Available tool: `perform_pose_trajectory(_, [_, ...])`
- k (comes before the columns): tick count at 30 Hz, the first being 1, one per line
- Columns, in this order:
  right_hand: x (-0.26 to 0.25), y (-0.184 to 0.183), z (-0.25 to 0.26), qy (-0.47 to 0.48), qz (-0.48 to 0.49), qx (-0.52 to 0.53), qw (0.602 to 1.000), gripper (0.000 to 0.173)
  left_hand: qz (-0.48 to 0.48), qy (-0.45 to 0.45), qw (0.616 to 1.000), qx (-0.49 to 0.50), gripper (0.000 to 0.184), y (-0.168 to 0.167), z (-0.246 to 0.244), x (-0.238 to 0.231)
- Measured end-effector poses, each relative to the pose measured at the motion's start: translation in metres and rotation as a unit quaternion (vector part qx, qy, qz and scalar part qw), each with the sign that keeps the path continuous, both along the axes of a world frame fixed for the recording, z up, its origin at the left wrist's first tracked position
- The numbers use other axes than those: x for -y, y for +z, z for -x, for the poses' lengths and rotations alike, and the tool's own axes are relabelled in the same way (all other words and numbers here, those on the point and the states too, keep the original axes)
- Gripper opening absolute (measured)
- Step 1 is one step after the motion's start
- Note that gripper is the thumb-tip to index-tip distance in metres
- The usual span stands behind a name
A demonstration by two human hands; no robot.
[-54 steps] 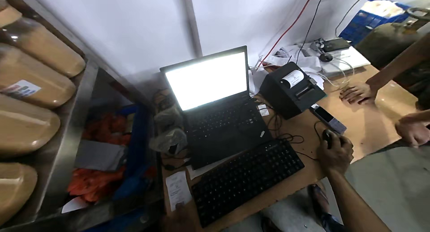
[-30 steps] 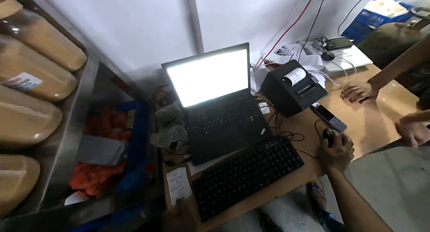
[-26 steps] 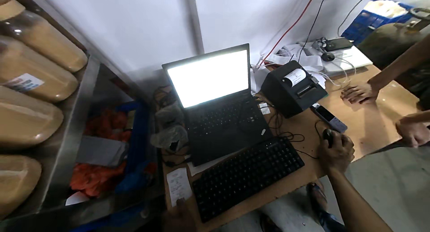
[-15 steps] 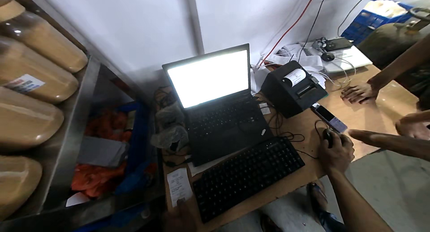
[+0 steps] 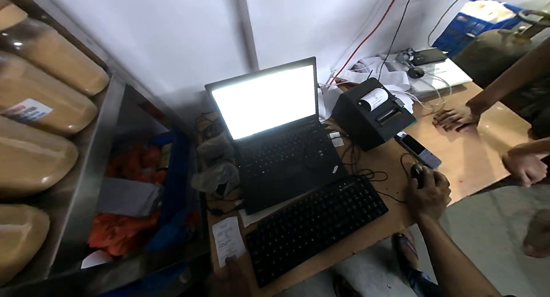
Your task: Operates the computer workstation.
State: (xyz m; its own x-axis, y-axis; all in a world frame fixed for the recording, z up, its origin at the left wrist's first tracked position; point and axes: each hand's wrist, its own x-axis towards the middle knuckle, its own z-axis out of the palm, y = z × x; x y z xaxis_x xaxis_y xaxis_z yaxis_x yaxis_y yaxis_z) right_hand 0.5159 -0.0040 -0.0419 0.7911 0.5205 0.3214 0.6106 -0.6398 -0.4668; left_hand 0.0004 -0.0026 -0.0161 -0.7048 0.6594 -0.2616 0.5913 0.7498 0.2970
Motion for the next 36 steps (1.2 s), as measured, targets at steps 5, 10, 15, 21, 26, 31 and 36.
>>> perform_pose_trajectory(5, [0.000, -0.004, -0.001, -0.004, 0.000, 0.016, 1.000, 0.053, 0.005, 0.003, 1.000, -0.006, 0.070, -0.001, 0.000, 0.001])
perform_pose_trajectory(10, [0.000, -0.004, -0.002, -0.009, 0.013, 0.016, 1.000, 0.051, -0.008, 0.001, 1.000, -0.002, 0.070, -0.002, 0.000, 0.002])
perform_pose_trajectory(15, [0.000, 0.003, 0.003, -0.016, -0.003, 0.000, 1.000, 0.048, -0.023, 0.000, 1.000, -0.009, 0.070, -0.003, 0.000, 0.003])
perform_pose_trajectory(21, [-0.001, 0.003, 0.003, -0.018, -0.008, 0.002, 1.000, 0.049, -0.007, 0.001, 1.000, -0.002, 0.070, -0.002, 0.001, 0.001])
perform_pose_trajectory(26, [-0.002, 0.004, 0.005, -0.027, 0.000, -0.003, 1.000, 0.050, -0.026, 0.000, 1.000, 0.006, 0.069, -0.005, 0.002, 0.002])
perform_pose_trajectory(31, [0.000, 0.005, 0.002, -0.013, 0.002, -0.009, 1.000, 0.047, -0.036, 0.000, 0.999, 0.011, 0.068, -0.002, 0.001, 0.001])
perform_pose_trajectory(36, [-0.001, 0.002, 0.001, -0.011, 0.004, 0.001, 1.000, 0.048, -0.027, -0.003, 1.000, 0.002, 0.068, -0.004, 0.001, 0.001])
